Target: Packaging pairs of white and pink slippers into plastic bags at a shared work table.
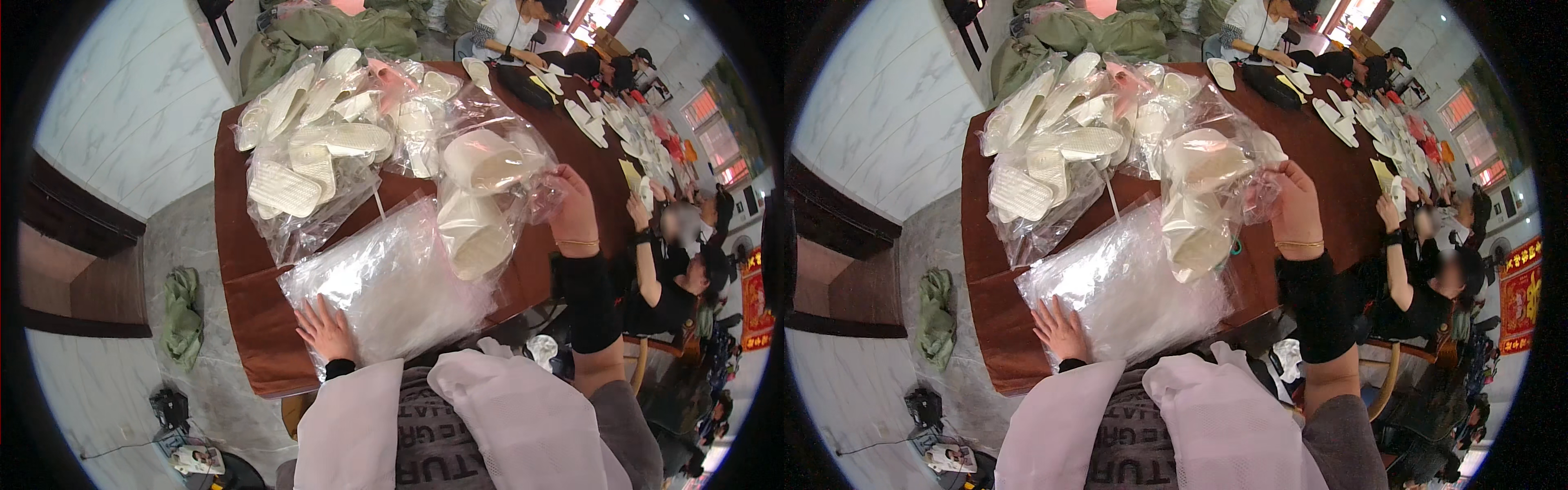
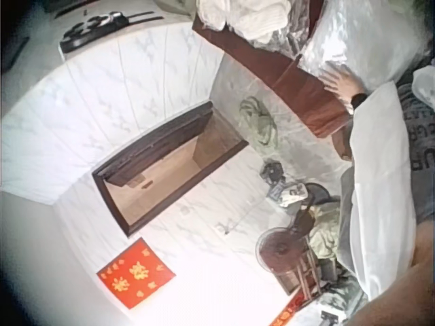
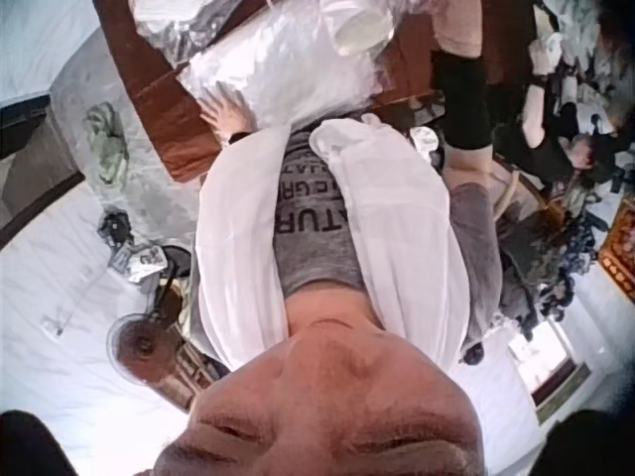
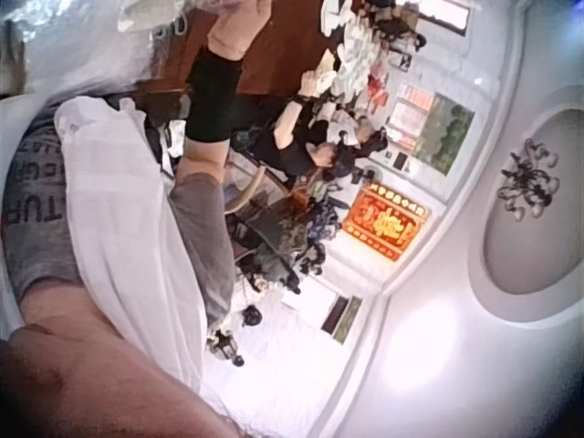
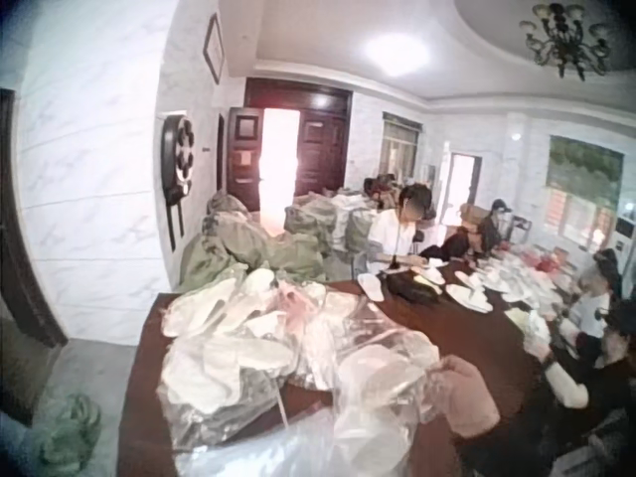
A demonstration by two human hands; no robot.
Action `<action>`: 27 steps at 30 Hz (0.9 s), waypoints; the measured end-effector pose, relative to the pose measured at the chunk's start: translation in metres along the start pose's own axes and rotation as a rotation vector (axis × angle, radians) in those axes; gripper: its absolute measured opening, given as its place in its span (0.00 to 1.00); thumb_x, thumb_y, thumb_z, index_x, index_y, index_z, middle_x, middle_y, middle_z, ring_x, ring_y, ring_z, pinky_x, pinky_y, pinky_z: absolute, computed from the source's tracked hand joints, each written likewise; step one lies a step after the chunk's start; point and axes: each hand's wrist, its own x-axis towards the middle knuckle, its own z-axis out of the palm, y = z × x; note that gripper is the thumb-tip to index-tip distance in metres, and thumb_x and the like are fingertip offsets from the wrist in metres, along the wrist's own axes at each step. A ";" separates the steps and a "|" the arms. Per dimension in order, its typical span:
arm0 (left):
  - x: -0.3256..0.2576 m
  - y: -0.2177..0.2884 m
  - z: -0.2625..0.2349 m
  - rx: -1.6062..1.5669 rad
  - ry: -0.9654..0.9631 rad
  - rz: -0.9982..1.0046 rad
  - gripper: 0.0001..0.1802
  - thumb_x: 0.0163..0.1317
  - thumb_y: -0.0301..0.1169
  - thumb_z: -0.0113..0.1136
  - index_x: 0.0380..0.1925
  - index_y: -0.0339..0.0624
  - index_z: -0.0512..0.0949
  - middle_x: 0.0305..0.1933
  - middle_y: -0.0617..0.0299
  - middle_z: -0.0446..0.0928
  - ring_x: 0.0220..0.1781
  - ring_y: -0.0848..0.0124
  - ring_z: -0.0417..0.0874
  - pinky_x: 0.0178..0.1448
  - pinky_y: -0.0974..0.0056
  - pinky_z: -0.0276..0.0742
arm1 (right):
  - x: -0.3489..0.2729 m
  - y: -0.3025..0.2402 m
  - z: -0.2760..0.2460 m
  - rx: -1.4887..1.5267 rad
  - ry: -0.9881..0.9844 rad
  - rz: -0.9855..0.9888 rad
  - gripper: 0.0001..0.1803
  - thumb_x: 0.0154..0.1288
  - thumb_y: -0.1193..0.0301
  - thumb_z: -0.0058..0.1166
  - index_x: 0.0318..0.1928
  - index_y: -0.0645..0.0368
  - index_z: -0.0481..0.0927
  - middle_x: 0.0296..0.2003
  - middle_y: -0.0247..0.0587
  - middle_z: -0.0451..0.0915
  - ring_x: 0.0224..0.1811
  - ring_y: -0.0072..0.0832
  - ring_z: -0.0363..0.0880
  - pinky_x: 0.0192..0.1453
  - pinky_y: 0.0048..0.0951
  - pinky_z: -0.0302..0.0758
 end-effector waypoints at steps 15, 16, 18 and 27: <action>0.001 -0.004 0.003 0.022 0.006 0.045 0.33 0.67 0.45 0.51 0.71 0.61 0.58 0.78 0.58 0.48 0.79 0.50 0.43 0.74 0.35 0.44 | -0.126 0.063 0.015 -0.357 -0.213 0.616 0.11 0.68 0.65 0.50 0.37 0.62 0.74 0.27 0.42 0.82 0.28 0.31 0.85 0.30 0.27 0.79; 0.003 -0.005 0.002 0.013 -0.006 0.040 0.32 0.67 0.45 0.51 0.71 0.61 0.58 0.78 0.58 0.48 0.79 0.50 0.43 0.74 0.35 0.44 | -0.122 0.056 0.007 -0.355 -0.223 0.612 0.11 0.68 0.65 0.50 0.37 0.62 0.74 0.27 0.42 0.82 0.28 0.31 0.85 0.30 0.27 0.79; 0.001 -0.008 0.000 0.014 -0.012 0.025 0.32 0.67 0.45 0.52 0.71 0.61 0.58 0.78 0.58 0.48 0.79 0.50 0.43 0.74 0.35 0.43 | -0.101 0.037 -0.011 -1.179 -0.575 0.510 0.15 0.69 0.63 0.50 0.30 0.62 0.77 0.24 0.41 0.81 0.24 0.26 0.83 0.28 0.26 0.77; 0.001 -0.010 0.007 -0.005 0.002 0.054 0.34 0.66 0.45 0.52 0.72 0.60 0.57 0.78 0.58 0.47 0.79 0.50 0.42 0.74 0.35 0.41 | 0.053 0.178 -0.098 -1.229 -0.324 -0.320 0.10 0.65 0.67 0.51 0.39 0.61 0.78 0.39 0.48 0.82 0.43 0.47 0.79 0.44 0.42 0.76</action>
